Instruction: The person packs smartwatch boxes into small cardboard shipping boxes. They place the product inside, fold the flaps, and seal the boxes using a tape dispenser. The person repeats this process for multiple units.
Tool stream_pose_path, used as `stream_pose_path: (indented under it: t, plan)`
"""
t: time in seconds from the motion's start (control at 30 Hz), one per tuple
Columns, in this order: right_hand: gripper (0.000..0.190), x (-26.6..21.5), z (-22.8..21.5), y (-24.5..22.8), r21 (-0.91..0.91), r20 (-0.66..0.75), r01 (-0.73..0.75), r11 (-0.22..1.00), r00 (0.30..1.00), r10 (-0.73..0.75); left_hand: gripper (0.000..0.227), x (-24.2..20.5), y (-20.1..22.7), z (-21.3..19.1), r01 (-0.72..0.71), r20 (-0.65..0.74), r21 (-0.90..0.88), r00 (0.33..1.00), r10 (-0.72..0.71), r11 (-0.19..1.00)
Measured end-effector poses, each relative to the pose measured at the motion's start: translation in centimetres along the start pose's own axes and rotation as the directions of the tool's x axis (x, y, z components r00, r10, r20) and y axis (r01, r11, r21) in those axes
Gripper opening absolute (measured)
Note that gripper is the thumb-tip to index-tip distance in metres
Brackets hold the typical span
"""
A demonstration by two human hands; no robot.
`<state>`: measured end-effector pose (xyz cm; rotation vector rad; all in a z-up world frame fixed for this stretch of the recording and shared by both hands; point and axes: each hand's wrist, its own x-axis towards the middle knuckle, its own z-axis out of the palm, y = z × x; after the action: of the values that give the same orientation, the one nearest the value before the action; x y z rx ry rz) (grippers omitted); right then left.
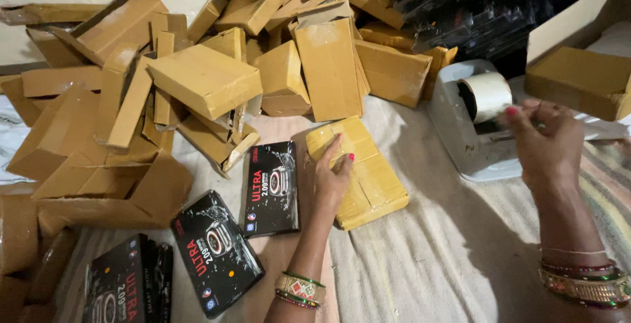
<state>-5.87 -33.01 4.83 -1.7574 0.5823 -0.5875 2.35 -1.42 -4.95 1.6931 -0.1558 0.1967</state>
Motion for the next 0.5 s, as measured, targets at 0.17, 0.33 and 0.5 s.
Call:
stream_pose_path:
  t: [0.17, 0.33, 0.5]
  plan:
    - [0.018, -2.0, -0.8, 3.5, 0.58, -0.074, 0.437, 0.687, 0.869, -0.49, 0.054, 0.0, 0.2, 0.0, 0.014, 0.007, -0.087, 1.0, -0.014, 0.996]
    - [0.012, -5.7, -1.0, 5.6, 0.46, -0.105, 0.399, 0.793, 0.912, -0.397, 0.054, 0.0, 0.2, -0.1, 0.056, 0.006, 0.001, 0.998, -0.056, 0.998]
    - [0.011, -7.3, -2.5, 4.5, 0.337, 0.065, 0.209, 0.918, 0.967, -0.245, 0.051, 0.0, 0.0, -0.5, -0.139, -0.011, 0.148, 0.99, 0.142, 0.979]
